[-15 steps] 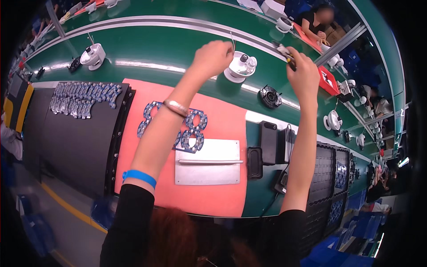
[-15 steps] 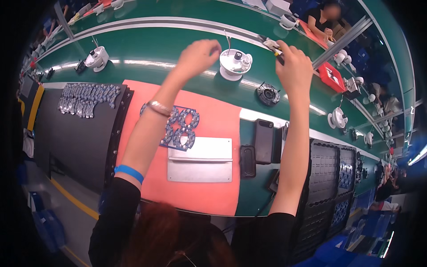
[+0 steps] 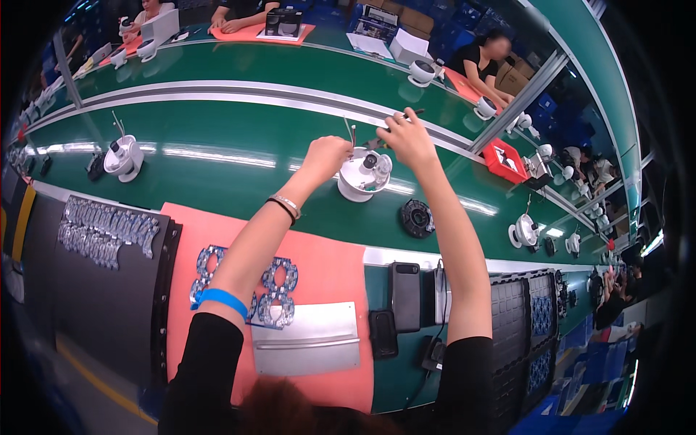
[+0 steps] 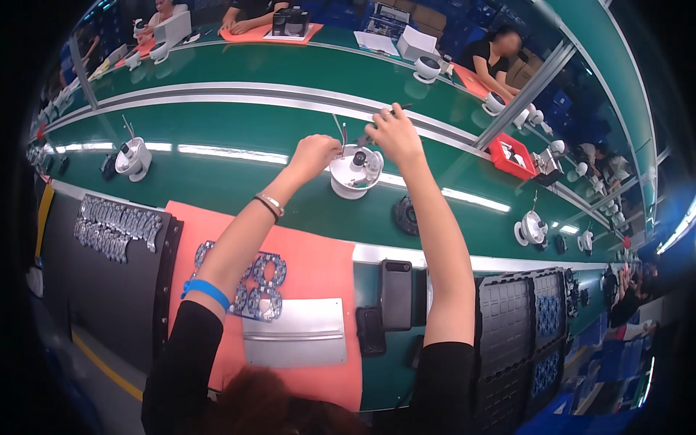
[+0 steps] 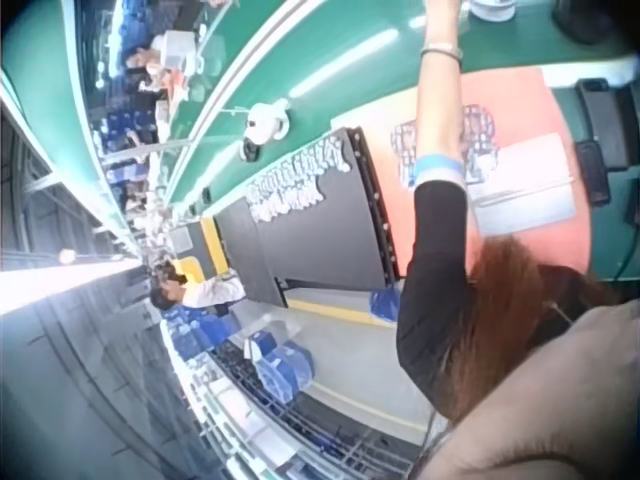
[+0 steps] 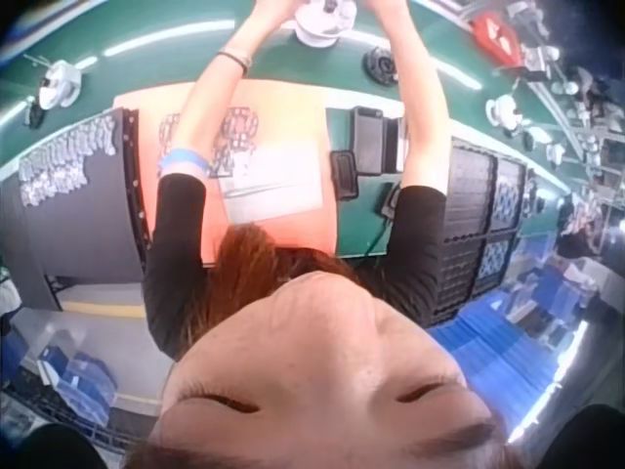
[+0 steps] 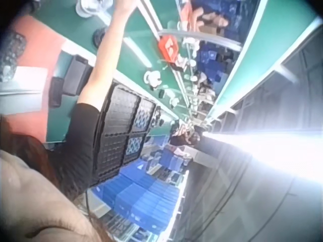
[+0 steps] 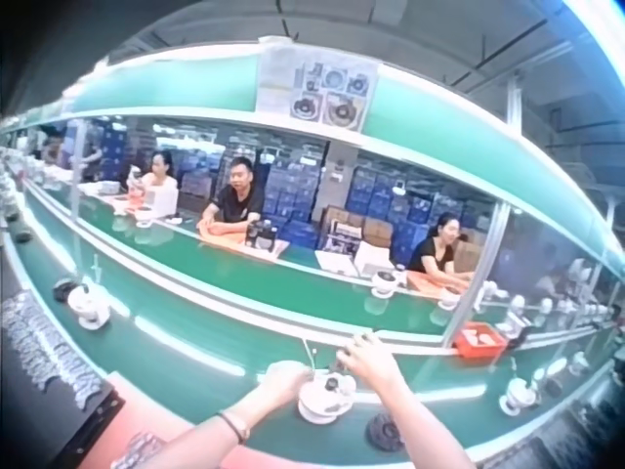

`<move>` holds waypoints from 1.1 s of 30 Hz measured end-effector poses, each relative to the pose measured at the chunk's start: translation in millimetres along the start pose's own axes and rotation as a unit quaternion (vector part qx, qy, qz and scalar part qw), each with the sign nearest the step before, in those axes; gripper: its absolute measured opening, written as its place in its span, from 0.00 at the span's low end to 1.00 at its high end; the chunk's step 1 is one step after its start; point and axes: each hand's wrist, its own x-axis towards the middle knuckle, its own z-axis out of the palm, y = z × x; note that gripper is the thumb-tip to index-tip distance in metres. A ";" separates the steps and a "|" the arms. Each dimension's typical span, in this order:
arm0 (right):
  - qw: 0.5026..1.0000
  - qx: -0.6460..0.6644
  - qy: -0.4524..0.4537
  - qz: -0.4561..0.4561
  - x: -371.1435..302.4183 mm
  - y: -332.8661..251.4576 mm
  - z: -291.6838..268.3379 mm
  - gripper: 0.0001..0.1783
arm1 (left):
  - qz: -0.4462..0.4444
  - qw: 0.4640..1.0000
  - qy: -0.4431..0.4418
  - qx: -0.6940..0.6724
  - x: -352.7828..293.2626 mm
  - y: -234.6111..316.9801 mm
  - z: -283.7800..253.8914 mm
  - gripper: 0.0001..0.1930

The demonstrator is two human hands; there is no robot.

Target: Assembling and processing electronic circuit board components on a factory production line.

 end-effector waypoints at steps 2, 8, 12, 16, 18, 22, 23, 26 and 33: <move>0.999 0.020 -0.030 -0.010 3.5 -4.6 7.3 0.10 | 0.014 1.000 0.003 0.012 3.8 -6.9 0.7 0.05; 0.998 0.018 -0.048 -0.036 0.2 -11.6 24.6 0.09 | 0.031 0.999 0.015 0.002 12.3 -6.0 5.8 0.06; 0.998 0.011 -0.043 -0.035 -2.4 -7.8 26.4 0.06 | 0.024 0.999 0.018 -0.012 15.5 0.7 14.4 0.05; 0.999 0.015 -0.050 -0.015 -8.3 -0.9 28.5 0.15 | 0.020 0.999 0.012 -0.025 21.4 7.2 21.5 0.06; 0.998 0.013 -0.056 -0.032 -5.9 -1.6 29.1 0.14 | 0.005 1.000 0.002 -0.022 23.7 9.2 22.9 0.06; 0.997 0.002 -0.065 -0.034 -6.3 -5.8 29.8 0.05 | 0.017 0.999 0.005 -0.034 26.0 16.3 26.5 0.05; 0.996 0.002 -0.086 -0.022 -8.7 -4.2 30.3 0.06 | 0.023 0.999 0.007 -0.033 28.3 18.8 27.2 0.05; 0.991 0.013 -0.132 -0.008 -23.2 8.7 23.2 0.05 | 0.034 0.998 0.000 -0.048 35.9 31.6 38.4 0.05; 0.994 0.009 -0.082 0.077 -21.1 14.8 12.2 0.11 | -0.006 0.982 0.056 -0.183 33.0 50.2 -2.9 0.06</move>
